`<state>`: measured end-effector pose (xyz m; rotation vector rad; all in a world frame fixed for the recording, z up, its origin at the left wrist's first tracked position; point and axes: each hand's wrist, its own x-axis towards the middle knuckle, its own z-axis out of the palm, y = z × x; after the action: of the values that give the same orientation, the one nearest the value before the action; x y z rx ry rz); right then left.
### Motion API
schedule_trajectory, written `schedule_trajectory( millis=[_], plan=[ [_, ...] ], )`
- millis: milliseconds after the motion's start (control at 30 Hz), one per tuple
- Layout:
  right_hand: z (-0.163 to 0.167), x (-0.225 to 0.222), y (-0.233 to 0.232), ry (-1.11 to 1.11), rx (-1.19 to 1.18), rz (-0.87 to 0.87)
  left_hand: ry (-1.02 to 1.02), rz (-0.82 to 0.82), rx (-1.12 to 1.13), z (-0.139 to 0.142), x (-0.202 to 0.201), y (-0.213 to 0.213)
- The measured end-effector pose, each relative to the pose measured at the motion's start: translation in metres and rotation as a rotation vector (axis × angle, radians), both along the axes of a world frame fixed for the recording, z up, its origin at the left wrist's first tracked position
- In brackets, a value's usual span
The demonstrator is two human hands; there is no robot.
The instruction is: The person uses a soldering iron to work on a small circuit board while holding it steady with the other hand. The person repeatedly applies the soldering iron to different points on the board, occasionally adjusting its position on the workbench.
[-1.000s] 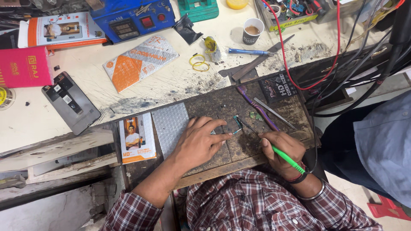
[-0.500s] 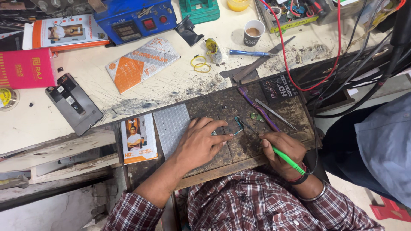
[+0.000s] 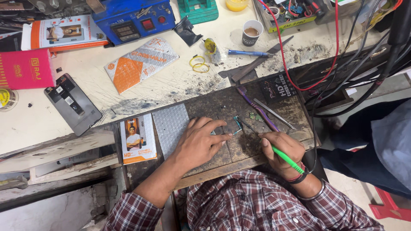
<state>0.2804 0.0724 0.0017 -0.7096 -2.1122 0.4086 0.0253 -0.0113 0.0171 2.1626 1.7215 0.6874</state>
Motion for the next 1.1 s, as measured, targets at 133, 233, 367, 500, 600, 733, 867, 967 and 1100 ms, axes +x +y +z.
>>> schedule_trajectory(
  millis=[133, 233, 367, 500, 600, 733, 867, 967, 1100],
  plan=[
    [0.0010, 0.0008, -0.0001, -0.014, 0.005, 0.016, 0.009, 0.000, -0.022, -0.0026, 0.0004, 0.0005],
    [0.0004, 0.0002, 0.0006, -0.007, -0.006, 0.017, 0.015, -0.002, -0.033, -0.0046, 0.0008, 0.0015],
    [-0.0012, 0.0000, 0.0002, -0.004, -0.001, -0.002, 0.021, -0.010, -0.017, -0.0056, 0.0002, 0.0009],
    [-0.0022, 0.0010, -0.0008, -0.011, -0.002, -0.023, 0.015, -0.005, -0.016, -0.0052, 0.0001, 0.0000],
    [-0.0030, 0.0004, -0.0008, -0.005, 0.009, -0.038, 0.013, -0.010, -0.009, -0.0045, 0.0002, -0.0004],
    [-0.0029, 0.0018, -0.0011, -0.010, 0.002, -0.010, 0.009, -0.007, -0.018, -0.0043, 0.0004, 0.0000],
    [-0.0024, 0.0015, 0.0016, -0.013, 0.008, 0.030, 0.018, -0.006, -0.014, -0.0040, 0.0001, 0.0000],
    [-0.0018, 0.0014, 0.0004, -0.011, -0.003, 0.010, 0.018, -0.008, -0.015, -0.0041, -0.0003, -0.0002],
    [-0.0015, 0.0001, -0.0013, -0.010, 0.008, -0.026, 0.019, -0.001, -0.025, -0.0051, 0.0002, 0.0006]
  ],
)
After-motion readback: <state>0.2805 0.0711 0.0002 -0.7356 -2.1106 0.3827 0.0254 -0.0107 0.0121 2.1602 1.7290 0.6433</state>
